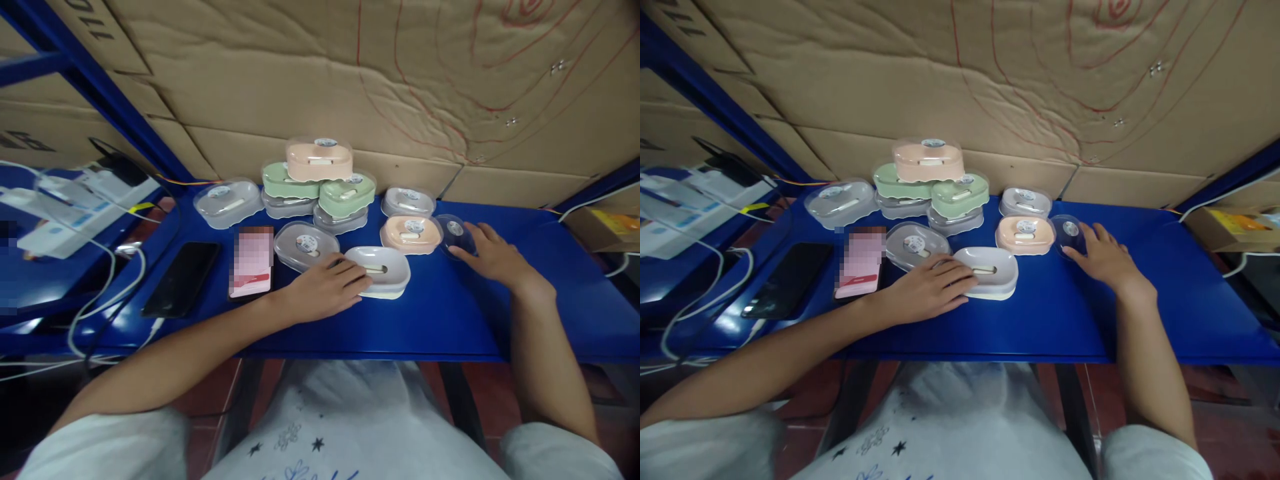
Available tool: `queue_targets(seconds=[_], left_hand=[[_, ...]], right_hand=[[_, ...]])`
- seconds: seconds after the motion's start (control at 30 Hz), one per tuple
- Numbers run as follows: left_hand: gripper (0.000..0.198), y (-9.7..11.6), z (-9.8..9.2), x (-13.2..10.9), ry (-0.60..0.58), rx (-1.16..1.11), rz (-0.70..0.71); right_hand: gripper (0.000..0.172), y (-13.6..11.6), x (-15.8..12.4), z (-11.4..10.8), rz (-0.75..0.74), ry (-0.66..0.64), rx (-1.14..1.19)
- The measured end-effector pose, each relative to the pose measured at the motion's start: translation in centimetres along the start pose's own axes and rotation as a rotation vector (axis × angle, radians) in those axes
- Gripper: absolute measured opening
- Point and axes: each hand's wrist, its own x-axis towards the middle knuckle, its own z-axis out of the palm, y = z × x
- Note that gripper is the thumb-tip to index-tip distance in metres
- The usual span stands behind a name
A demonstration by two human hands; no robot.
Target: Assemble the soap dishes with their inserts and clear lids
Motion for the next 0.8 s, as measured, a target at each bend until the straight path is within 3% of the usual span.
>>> queue_targets(seconds=[0.07, 0.13, 0.23, 0.33, 0.43, 0.63, 0.8], left_hand=[[0.024, 0.1, -0.2, 0.1, -0.043, -0.001, -0.01], [0.02, 0.2, -0.2, 0.2, -0.056, 0.003, -0.024], [0.018, 0.3, 0.0, 0.2, -0.045, 0.011, -0.024], [0.017, 0.1, 0.2, 0.1, -0.013, -0.006, -0.021], [0.018, 0.0, 0.4, 0.0, 0.028, -0.048, -0.038], [0.015, 0.0, 0.4, 0.1, 0.042, -0.074, -0.033], [0.016, -0.1, 0.2, 0.1, 0.021, -0.062, -0.007]], right_hand=[[0.081, -0.1, 0.2, 0.2, 0.01, -0.051, 0.006], [0.066, -0.9, -0.2, -0.4, -0.081, 0.095, 0.005], [0.038, -3.7, -2.0, -2.0, -0.445, 0.294, 0.184], [0.03, -7.3, -4.5, -2.6, -0.828, 0.19, 0.375], [0.035, -10.0, -6.1, -1.6, -1.019, 0.128, 0.312], [0.025, -11.8, -6.5, 0.6, -1.094, 0.15, 0.142], [0.023, -11.2, -6.1, -0.3, -1.092, 0.124, 0.291]])
